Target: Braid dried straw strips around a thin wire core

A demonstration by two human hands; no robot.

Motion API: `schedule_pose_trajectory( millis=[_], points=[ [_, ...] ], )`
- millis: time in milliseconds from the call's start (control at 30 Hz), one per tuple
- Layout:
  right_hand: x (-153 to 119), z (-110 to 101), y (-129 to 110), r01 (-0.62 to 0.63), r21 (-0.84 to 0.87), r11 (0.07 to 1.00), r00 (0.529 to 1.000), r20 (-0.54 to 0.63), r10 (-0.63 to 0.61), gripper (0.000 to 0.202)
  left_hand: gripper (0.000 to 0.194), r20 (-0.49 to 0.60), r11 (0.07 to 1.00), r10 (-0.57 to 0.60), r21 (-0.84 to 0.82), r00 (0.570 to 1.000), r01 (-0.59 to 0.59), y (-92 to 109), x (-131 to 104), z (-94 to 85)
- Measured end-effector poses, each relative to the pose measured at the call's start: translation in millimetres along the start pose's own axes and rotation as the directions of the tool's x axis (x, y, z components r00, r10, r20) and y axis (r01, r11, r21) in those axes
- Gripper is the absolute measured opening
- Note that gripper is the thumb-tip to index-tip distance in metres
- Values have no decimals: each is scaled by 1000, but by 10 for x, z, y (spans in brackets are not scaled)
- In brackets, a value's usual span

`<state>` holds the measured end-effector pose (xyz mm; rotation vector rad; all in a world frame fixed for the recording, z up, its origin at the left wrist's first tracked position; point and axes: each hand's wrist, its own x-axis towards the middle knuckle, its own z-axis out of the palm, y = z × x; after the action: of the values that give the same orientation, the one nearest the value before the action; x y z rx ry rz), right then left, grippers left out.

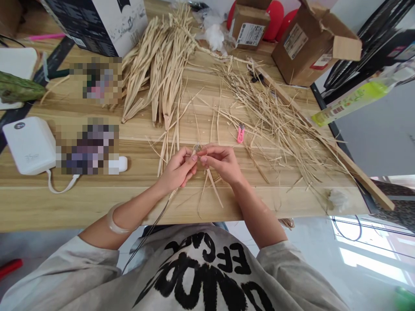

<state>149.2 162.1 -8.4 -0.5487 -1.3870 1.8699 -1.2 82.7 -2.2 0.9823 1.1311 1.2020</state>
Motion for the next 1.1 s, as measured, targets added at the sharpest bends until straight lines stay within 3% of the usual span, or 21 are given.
schedule_pose_trajectory(
  millis=[200, 333, 633, 1100],
  points=[
    [25, 54, 27, -152, 175, 973, 984, -68, 165, 33, 44, 40, 1000, 11, 25, 999, -12, -23, -7, 3],
    [19, 67, 2, -164, 223, 961, 978, -91, 189, 49, 43, 36, 999, 9, 43, 999, -11, -16, -8, -1],
    [30, 62, -34, -230, 196, 953, 955, -143, 260, 37, 45, -27, 998, 1, 70, 1000, 1, 17, -12, 9],
    [34, -42, -20, -269, 147, 952, 962, -8, 273, 34, 46, -180, 996, 36, 88, 983, -20, 75, 17, -68]
  ],
)
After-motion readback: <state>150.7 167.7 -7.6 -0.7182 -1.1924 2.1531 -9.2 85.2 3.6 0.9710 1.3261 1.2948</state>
